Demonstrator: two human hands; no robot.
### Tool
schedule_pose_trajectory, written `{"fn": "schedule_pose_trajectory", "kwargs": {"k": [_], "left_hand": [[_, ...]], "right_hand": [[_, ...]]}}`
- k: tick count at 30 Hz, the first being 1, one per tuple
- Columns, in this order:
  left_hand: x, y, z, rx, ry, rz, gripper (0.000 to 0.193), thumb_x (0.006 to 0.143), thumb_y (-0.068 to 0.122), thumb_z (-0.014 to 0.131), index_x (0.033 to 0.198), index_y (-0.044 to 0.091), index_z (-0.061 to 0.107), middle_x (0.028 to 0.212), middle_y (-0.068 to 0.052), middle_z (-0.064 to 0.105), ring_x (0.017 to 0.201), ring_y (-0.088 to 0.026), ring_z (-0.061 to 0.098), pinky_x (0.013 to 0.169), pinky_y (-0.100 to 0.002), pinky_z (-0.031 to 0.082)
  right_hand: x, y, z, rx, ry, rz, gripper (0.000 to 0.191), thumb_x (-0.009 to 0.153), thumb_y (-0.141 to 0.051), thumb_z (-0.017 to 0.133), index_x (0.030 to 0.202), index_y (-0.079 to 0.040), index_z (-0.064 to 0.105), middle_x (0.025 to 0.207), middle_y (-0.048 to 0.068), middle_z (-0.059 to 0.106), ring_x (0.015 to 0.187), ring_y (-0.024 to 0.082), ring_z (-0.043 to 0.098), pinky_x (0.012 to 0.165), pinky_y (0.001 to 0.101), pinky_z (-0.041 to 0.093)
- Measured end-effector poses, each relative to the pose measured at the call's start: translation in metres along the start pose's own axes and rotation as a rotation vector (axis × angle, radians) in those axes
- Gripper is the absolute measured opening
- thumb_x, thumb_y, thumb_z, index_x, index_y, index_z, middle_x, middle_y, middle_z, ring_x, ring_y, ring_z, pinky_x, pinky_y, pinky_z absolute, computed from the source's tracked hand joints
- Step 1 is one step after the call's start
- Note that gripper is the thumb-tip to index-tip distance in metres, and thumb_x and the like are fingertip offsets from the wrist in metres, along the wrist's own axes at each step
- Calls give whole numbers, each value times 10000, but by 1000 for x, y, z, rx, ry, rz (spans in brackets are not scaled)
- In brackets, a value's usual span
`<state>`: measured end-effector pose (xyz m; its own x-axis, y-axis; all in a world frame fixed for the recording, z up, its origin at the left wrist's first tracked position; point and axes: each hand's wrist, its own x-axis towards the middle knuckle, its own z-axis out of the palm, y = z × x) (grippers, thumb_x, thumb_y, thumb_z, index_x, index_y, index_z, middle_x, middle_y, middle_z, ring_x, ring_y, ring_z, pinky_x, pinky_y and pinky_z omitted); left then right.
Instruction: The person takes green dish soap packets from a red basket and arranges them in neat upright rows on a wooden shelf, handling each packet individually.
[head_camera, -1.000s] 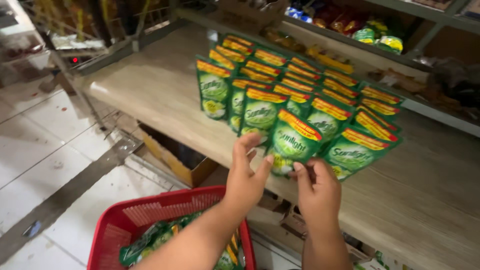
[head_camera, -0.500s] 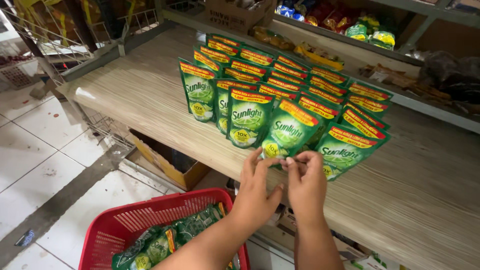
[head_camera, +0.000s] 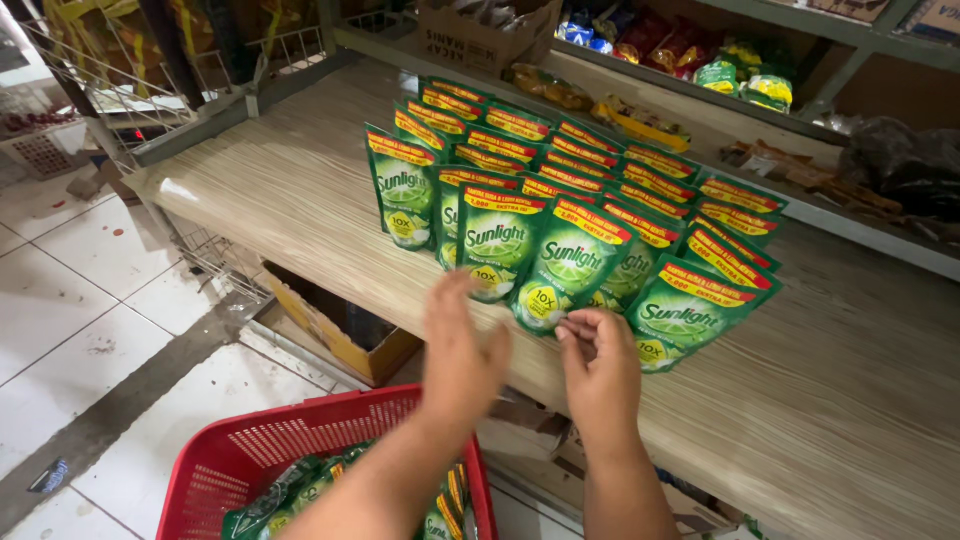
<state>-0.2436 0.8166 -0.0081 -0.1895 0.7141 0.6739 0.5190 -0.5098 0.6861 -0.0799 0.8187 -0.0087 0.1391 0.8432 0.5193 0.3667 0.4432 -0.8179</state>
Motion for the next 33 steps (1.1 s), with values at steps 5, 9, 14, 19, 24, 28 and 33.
{"fn": "schedule_pose_trajectory", "kwargs": {"k": [5,9,14,19,24,28,33], "left_hand": [[31,-40,-6,16,101,-131,462,876,62,718,1296,29,529,1210,-181,650,1165,-359,613,989,-436,479],[40,-57,-2,29,66,-123,294,904,73,722,1177,42,617,1056,-166,679,1029,-329,652,891,-417,515],[48,-74,-8,9,47,-210,161,935,113,699,1069,48,638,990,-165,687,881,-289,687,783,-391,544],[56,-95,-38,36,126,-293,137,957,147,650,1063,65,618,955,-127,722,803,-259,711,710,-386,546],[70,-107,-60,78,131,-404,120,983,163,636,1052,66,621,909,-116,737,772,-245,728,709,-387,540],[83,-114,-61,40,144,-419,117,973,145,629,1038,50,609,920,-117,727,769,-238,739,694,-390,540],[88,-122,-58,63,183,-341,116,976,133,640,1052,47,625,940,-125,733,794,-240,736,724,-385,542]], "right_hand": [[0,2,2,-54,43,32,197,897,9,719,1072,22,629,1051,109,663,928,179,726,779,282,579],[1,2,4,-45,40,13,197,890,11,713,1068,18,630,1067,105,653,940,174,736,797,281,590],[3,-3,7,-6,5,0,193,891,2,707,1063,20,623,1078,105,657,949,173,743,815,284,604],[8,-9,11,-93,-7,11,179,887,-18,731,1034,35,642,1050,117,685,915,193,748,794,298,607],[12,-10,15,-70,-20,9,217,892,-14,717,1082,41,630,1103,123,667,960,199,751,814,301,599],[14,-7,19,-76,-25,12,268,886,-6,716,1135,42,630,1160,131,641,1002,200,743,837,296,607],[13,-4,21,-84,-23,24,304,879,7,705,1172,37,626,1214,133,618,1035,205,742,862,301,615]]}}
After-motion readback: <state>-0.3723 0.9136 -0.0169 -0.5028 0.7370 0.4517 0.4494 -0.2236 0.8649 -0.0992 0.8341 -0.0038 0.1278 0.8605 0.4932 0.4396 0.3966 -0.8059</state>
